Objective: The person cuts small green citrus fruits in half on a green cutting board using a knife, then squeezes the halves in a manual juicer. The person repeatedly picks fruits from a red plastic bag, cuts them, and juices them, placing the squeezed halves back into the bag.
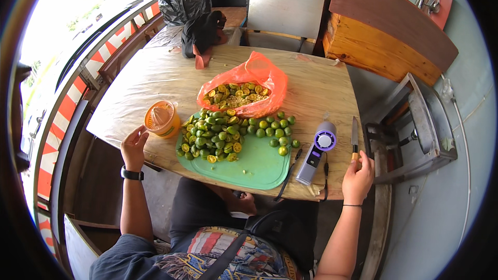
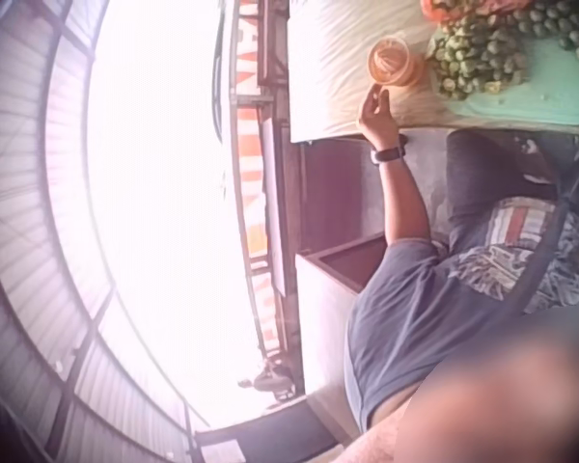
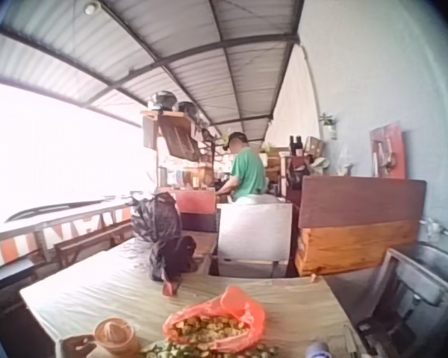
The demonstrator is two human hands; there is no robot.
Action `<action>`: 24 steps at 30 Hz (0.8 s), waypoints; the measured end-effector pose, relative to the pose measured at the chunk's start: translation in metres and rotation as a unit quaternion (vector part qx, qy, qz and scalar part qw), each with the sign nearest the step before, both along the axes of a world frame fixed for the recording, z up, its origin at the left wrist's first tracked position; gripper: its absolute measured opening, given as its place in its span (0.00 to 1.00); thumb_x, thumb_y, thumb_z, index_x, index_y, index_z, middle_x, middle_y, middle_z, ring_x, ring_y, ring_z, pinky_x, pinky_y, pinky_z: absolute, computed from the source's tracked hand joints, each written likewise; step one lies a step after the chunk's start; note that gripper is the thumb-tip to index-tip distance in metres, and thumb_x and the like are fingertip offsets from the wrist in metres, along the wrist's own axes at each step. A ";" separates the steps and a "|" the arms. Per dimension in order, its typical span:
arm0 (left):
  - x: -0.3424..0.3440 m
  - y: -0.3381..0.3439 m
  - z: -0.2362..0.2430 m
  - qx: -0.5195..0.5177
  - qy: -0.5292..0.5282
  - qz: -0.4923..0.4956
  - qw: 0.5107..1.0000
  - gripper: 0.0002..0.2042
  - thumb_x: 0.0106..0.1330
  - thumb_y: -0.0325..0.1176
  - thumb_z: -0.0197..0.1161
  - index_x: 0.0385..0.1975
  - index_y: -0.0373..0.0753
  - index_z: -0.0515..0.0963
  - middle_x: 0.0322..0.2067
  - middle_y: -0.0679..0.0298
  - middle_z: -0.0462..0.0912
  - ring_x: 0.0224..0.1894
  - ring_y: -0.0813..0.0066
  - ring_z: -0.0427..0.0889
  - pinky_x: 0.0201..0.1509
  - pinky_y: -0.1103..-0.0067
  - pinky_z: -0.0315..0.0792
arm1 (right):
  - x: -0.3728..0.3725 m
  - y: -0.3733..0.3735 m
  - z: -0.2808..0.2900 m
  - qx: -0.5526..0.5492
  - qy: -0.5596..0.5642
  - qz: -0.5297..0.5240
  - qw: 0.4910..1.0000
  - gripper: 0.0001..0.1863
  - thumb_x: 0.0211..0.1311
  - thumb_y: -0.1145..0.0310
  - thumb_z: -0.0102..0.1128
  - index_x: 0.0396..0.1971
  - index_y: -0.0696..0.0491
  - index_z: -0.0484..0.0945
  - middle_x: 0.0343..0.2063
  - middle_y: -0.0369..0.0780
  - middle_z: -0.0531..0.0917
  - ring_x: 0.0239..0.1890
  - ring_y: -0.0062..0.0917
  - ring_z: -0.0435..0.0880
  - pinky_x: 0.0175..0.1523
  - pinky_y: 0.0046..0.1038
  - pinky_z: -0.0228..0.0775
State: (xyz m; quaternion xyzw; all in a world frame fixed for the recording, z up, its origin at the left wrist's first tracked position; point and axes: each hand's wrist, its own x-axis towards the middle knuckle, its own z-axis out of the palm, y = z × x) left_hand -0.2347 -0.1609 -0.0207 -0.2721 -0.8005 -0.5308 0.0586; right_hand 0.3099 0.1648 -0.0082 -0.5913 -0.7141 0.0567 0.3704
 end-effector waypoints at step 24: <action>-0.042 -0.046 -0.008 -0.007 0.041 0.108 0.993 0.16 0.67 0.34 0.76 0.54 0.39 0.88 0.38 0.65 0.92 0.35 0.85 0.82 0.43 0.82 0.79 | 0.007 -0.001 -0.006 0.067 0.064 0.016 0.996 0.18 0.72 0.70 0.63 0.60 0.54 0.80 0.52 0.44 0.79 0.52 0.37 0.80 0.56 0.37 0.73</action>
